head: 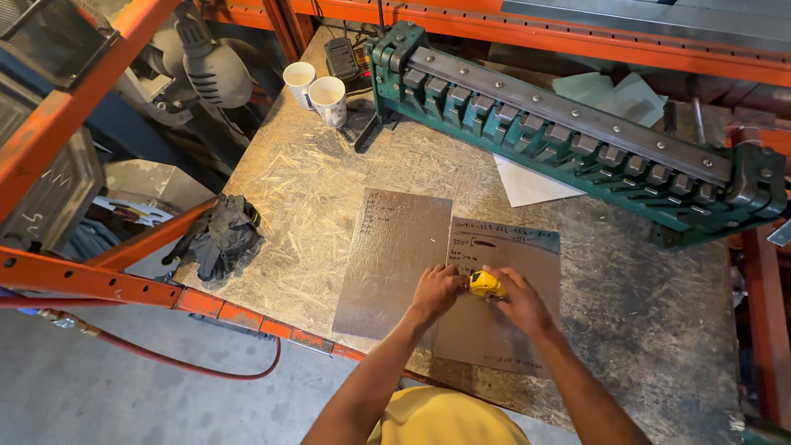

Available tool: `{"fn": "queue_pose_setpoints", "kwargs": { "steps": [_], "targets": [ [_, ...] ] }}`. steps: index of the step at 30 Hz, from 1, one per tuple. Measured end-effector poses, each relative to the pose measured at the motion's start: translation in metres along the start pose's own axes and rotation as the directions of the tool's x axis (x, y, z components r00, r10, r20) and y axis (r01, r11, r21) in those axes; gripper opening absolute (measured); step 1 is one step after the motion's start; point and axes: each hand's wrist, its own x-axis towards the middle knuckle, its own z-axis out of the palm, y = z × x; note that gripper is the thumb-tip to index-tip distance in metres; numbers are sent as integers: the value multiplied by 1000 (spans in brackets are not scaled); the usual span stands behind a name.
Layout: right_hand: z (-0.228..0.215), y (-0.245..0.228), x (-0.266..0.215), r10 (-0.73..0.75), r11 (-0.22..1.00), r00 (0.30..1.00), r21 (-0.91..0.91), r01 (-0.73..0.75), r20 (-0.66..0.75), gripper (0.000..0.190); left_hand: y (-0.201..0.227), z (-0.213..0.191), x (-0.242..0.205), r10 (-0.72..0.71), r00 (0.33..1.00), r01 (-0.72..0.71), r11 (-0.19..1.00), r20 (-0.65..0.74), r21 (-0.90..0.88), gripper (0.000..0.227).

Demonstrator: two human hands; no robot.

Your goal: The person repeatedly measures two metal sheets on a workbench using a yellow tape measure. They extend the tape across the width and length of the sheets multiple times, retracting it between each measurement.

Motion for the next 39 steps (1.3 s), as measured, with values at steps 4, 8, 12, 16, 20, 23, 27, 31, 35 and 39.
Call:
{"fn": "queue_pose_setpoints", "kwargs": {
  "steps": [4,8,12,16,20,23,27,31,35,39],
  "targets": [
    [16,8,-1,-46,999,997,-6,46,-65,94,-1,6,-1,15,1000,-15,1000,-5,8,15],
    [14,1,-4,-45,999,998,5,46,-49,93,3,0,-6,28,999,-27,999,-17,33,12],
    [9,-12,-7,-94,996,996,12,94,8,95,-5,-10,-18,98,994,-94,991,-39,92,9],
    [16,-21,-10,-109,993,994,58,107,29,88,-49,-42,-49,69,994,-62,995,-81,84,17],
    [14,-20,-17,-92,995,996,32,92,-17,83,-113,-81,-79,-92,991,104,986,-97,132,23],
    [5,-3,-26,-91,995,993,-54,88,-73,83,-165,-94,-101,-223,963,250,948,-153,196,25],
    [-20,43,-43,-58,998,990,-40,54,-128,82,-235,-57,-126,-350,908,400,887,-231,230,19],
    [-65,62,-72,86,991,982,-84,-101,-168,77,-223,-73,-131,-342,914,392,883,-218,258,22],
    [-99,85,-89,344,925,935,-136,-354,-88,83,-216,-83,-130,-324,929,362,895,-178,262,25],
    [-109,117,-106,520,850,850,-51,-525,-84,75,-212,-90,-131,-306,940,338,900,-153,275,31]
  ]
}}
